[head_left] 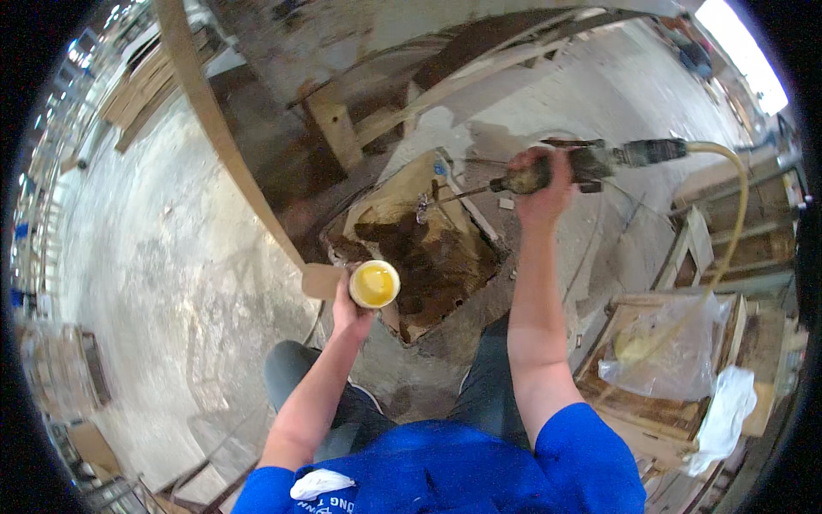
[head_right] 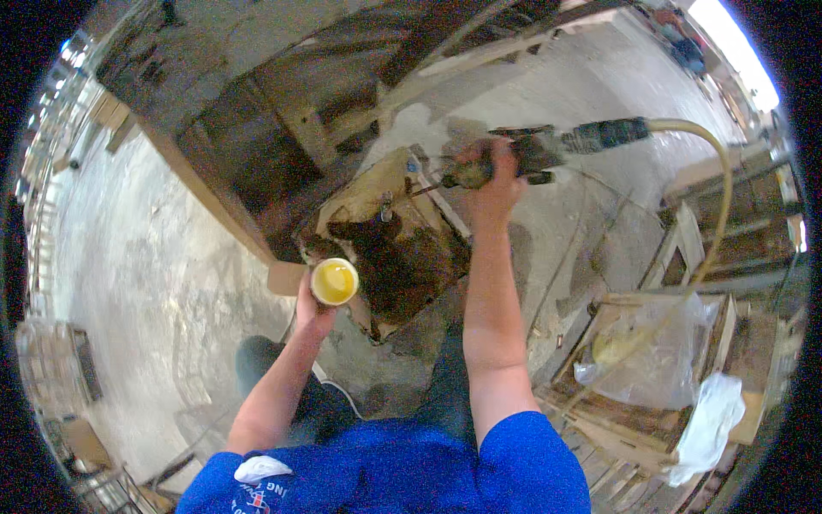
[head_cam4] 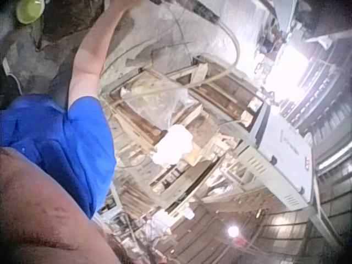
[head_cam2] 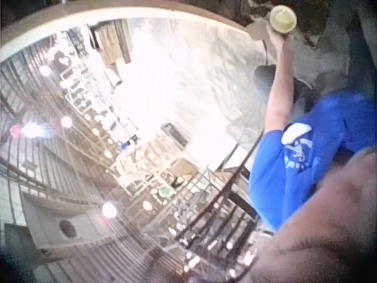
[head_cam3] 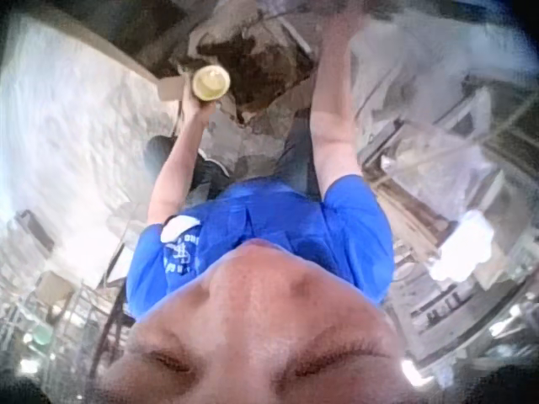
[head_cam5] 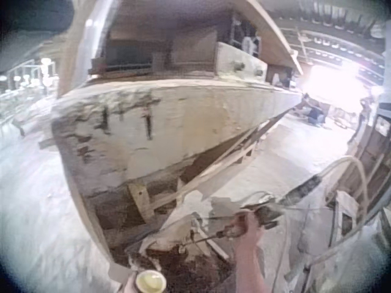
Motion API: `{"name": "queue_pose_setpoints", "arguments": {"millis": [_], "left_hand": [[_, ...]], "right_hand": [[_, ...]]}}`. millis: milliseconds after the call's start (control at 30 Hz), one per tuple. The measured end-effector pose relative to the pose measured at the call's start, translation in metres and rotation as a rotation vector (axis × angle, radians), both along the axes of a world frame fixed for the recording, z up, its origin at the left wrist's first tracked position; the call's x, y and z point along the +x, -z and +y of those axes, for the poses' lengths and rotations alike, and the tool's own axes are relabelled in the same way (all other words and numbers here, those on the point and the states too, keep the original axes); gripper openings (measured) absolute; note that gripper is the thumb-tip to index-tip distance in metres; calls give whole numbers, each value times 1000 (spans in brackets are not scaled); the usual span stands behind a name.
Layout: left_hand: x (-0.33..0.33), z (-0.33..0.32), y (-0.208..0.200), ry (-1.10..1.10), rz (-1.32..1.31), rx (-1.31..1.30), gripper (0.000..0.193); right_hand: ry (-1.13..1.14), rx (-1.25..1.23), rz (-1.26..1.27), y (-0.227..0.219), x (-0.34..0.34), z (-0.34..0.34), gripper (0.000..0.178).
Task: The person mixes a yellow substance in a container using a drill, then applies the substance to curved wooden pieces with a brush. The person also wipes a wooden chair frame with a cloth.
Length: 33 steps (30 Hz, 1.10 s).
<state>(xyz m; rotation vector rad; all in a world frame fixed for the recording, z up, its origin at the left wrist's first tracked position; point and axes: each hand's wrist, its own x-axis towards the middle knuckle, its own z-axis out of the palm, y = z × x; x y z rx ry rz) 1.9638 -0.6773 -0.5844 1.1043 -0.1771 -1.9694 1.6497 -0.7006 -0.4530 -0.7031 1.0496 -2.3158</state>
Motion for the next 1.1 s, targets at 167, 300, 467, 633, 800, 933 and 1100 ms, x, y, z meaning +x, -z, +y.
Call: {"name": "queue_pose_setpoints", "arguments": {"millis": [167,300,467,633,800,933,1100], "left_hand": [[-9,-19,10,10,80,77,46],[-22,-30,32,19,154,58,40],[-36,-26,39,84,93,24,44],[-46,-27,31,91,136,2,41],[-50,-25,28,78,138,-26,41],[-51,-25,30,118,147,-34,43],[-53,-24,33,134,103,55,45]], "right_hand": [[-305,-238,-251,-55,11,12,64],[-538,-400,-188,-54,8,25,81],[-617,-382,-272,-48,16,28,86],[-620,-331,-205,-41,21,25,81],[-557,-225,-172,-35,38,19,71],[-472,-66,-184,-29,50,17,65],[-452,-27,-15,-24,58,12,79]]}}
